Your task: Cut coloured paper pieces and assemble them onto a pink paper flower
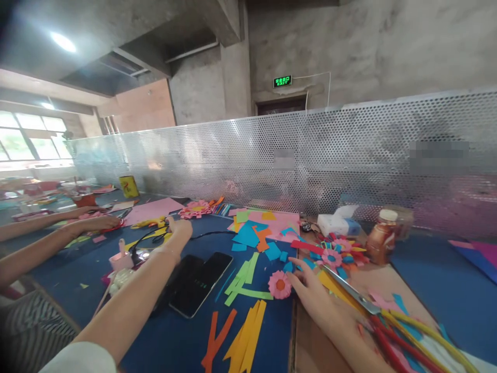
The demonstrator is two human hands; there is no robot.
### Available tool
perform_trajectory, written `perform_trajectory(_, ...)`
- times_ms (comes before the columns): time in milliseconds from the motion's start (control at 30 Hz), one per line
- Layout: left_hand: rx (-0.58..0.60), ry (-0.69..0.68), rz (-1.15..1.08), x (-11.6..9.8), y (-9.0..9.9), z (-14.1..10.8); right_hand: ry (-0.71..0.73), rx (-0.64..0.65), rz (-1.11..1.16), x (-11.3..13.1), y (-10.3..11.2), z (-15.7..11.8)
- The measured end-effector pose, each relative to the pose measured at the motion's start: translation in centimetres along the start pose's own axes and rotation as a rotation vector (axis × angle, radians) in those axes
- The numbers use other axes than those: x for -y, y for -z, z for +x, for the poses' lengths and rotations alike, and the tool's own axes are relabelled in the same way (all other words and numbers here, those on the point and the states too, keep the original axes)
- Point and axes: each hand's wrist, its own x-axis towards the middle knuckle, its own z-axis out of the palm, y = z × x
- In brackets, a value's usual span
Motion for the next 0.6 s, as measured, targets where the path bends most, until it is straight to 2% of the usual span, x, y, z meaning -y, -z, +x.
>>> perform_trajectory(100, 0.024, 0.123, 0.043, 0.2, -0.8, 0.6, -0.001, 0.002, -0.026, 0.2, -0.1, 0.1)
perform_trajectory(233, -0.016, 0.154, -0.009, 0.2, -2.0, 0.6, 0.005, -0.024, -0.065, 1.0, -0.1, -0.2)
perform_trajectory(433, -0.089, 0.227, -0.197, 0.4, -2.6, 0.0, -0.023, -0.014, -0.098, 2.2, 0.0, -0.8)
perform_trajectory(600, -0.143, 0.294, -0.439, 0.4, -3.0, 0.4, 0.006, -0.008, -0.091, 1.5, 0.0, -0.5)
